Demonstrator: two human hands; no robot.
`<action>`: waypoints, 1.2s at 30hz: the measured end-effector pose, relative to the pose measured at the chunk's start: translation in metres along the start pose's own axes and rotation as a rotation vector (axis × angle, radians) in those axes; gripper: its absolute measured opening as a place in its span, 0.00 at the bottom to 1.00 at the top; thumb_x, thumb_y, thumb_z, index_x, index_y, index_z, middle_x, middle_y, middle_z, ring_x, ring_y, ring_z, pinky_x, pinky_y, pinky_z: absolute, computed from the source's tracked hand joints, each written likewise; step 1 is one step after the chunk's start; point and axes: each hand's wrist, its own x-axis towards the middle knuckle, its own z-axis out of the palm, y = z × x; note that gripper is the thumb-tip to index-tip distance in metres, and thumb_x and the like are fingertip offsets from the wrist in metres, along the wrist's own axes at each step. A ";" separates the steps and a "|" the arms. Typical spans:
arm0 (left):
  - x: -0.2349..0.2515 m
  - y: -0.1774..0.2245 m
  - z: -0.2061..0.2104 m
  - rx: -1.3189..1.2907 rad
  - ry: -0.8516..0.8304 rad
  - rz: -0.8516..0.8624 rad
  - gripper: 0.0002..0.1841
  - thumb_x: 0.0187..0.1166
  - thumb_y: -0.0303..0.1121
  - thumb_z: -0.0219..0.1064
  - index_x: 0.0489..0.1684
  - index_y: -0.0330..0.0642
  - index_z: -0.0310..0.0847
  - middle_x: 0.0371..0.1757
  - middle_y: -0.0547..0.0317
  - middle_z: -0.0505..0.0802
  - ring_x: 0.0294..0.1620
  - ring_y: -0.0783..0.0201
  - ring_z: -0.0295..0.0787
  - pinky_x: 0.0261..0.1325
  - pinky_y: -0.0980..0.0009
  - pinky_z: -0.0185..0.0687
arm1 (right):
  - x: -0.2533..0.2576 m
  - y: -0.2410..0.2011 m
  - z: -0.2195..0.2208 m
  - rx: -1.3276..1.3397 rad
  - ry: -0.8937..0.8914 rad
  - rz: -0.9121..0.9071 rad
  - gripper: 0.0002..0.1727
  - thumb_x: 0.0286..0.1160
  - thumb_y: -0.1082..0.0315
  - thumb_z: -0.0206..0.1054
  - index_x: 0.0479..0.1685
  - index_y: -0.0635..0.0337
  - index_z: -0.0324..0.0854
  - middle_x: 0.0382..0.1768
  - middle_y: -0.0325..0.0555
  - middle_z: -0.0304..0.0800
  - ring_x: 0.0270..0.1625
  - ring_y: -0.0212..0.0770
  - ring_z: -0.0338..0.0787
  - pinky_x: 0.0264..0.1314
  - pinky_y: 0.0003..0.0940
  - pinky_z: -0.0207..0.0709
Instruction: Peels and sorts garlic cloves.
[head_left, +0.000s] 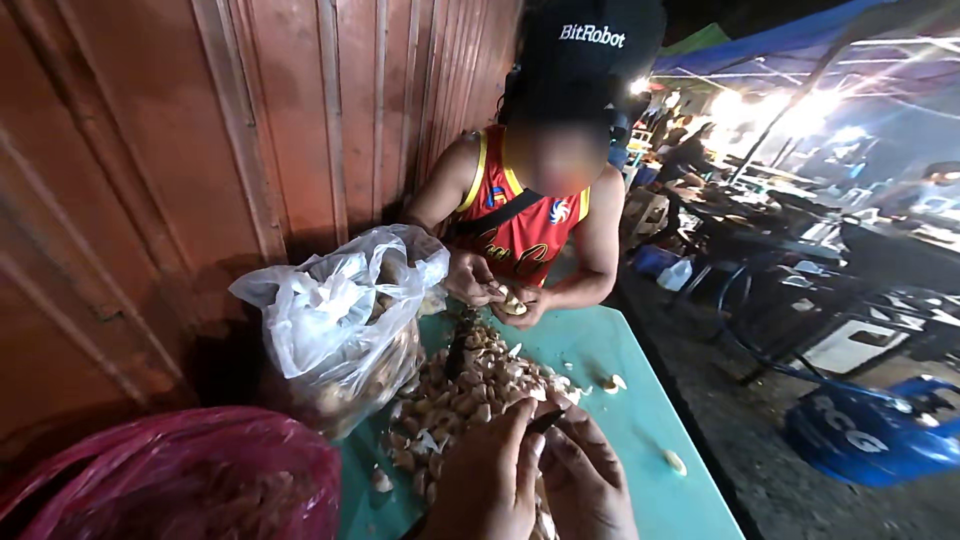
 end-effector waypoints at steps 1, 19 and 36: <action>0.000 -0.001 0.000 0.016 0.015 0.006 0.21 0.88 0.33 0.55 0.76 0.36 0.80 0.61 0.46 0.94 0.56 0.49 0.94 0.58 0.48 0.87 | -0.001 -0.002 0.002 -0.025 0.015 -0.006 0.18 0.72 0.82 0.59 0.56 0.58 0.86 0.47 0.43 0.95 0.41 0.34 0.95 0.46 0.32 0.91; 0.000 0.008 -0.002 0.179 -0.140 -0.016 0.24 0.89 0.35 0.56 0.83 0.43 0.75 0.49 0.41 0.94 0.45 0.42 0.94 0.47 0.45 0.88 | 0.002 0.002 -0.013 -0.550 -0.123 -0.429 0.20 0.65 0.84 0.71 0.49 0.47 0.94 0.50 0.27 0.95 0.52 0.26 0.93 0.58 0.27 0.89; -0.002 -0.004 0.007 0.108 0.135 0.040 0.19 0.83 0.29 0.59 0.68 0.48 0.89 0.49 0.51 0.97 0.47 0.51 0.96 0.51 0.47 0.90 | -0.001 0.016 -0.008 -0.782 -0.021 -0.684 0.10 0.65 0.77 0.73 0.43 0.57 0.93 0.46 0.38 0.95 0.53 0.26 0.92 0.58 0.23 0.87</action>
